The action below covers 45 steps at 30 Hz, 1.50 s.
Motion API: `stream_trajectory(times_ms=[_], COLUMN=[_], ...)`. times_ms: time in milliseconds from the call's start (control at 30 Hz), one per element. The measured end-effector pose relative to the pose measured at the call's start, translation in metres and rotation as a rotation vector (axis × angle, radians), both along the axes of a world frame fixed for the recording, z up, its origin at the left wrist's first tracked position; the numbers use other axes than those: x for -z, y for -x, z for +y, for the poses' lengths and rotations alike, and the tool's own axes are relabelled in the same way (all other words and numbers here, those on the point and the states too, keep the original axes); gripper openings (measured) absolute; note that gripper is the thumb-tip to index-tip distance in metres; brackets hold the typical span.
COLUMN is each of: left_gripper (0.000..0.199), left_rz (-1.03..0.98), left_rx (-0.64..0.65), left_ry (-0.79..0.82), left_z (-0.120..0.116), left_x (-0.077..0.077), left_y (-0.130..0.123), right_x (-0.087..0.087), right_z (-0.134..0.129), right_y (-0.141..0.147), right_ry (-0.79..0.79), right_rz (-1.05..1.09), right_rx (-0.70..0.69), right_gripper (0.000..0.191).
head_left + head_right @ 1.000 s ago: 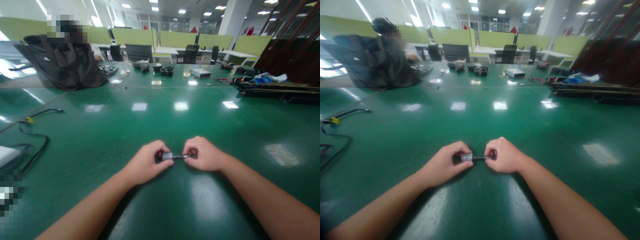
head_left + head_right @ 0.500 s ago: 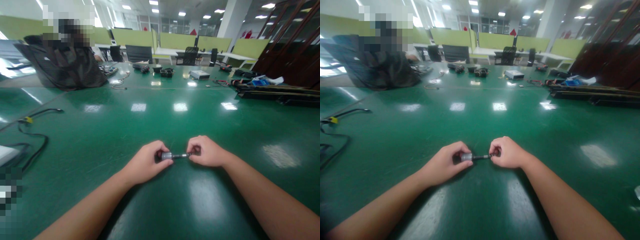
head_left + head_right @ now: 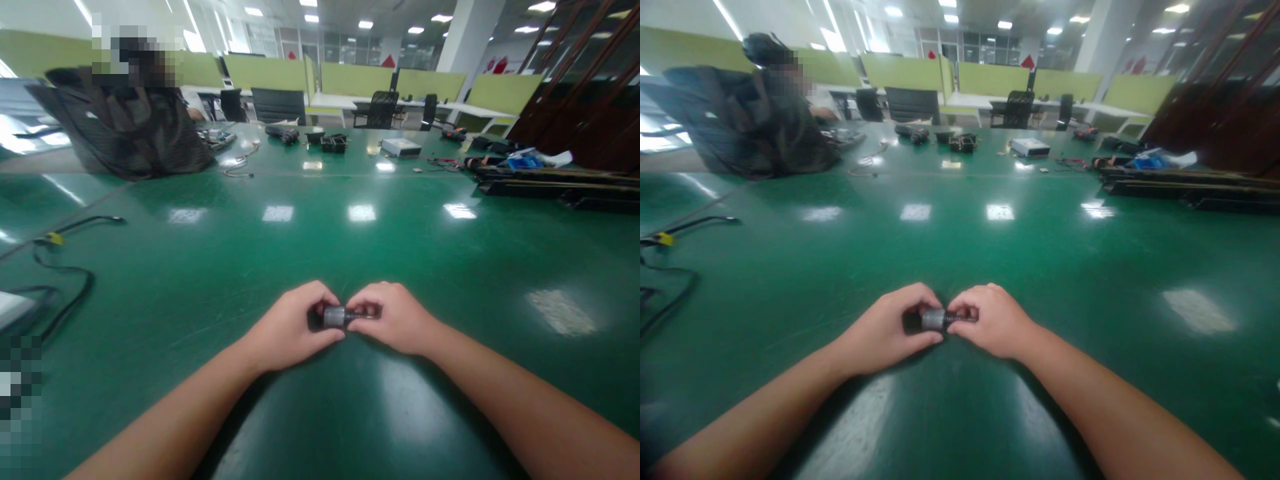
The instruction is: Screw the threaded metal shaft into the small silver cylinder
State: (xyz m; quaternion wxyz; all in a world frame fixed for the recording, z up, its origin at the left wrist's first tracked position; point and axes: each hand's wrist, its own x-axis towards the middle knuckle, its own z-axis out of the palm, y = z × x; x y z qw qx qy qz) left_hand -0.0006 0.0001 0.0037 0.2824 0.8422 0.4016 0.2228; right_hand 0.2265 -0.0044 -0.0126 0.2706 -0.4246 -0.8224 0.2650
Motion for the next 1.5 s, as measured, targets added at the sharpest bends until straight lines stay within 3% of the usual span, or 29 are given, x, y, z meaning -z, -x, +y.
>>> stream_trajectory(times_ms=[433, 1500], left_gripper=[0.019, 0.017], left_rz=[0.006, -0.030], left_rx=[0.019, 0.022], left_ry=[-0.012, 0.004], left_z=[0.0010, -0.0001], left_x=[0.0001, 0.0009], left_y=[0.0004, -0.0005], right_x=[0.0028, -0.0014], right_z=[-0.0002, 0.0018], right_y=[-0.0037, -0.0079], right_ry=[-0.133, -0.100], right_rz=[-0.030, -0.015], right_rx=[-0.072, -0.082], right_gripper=[0.010, 0.005])
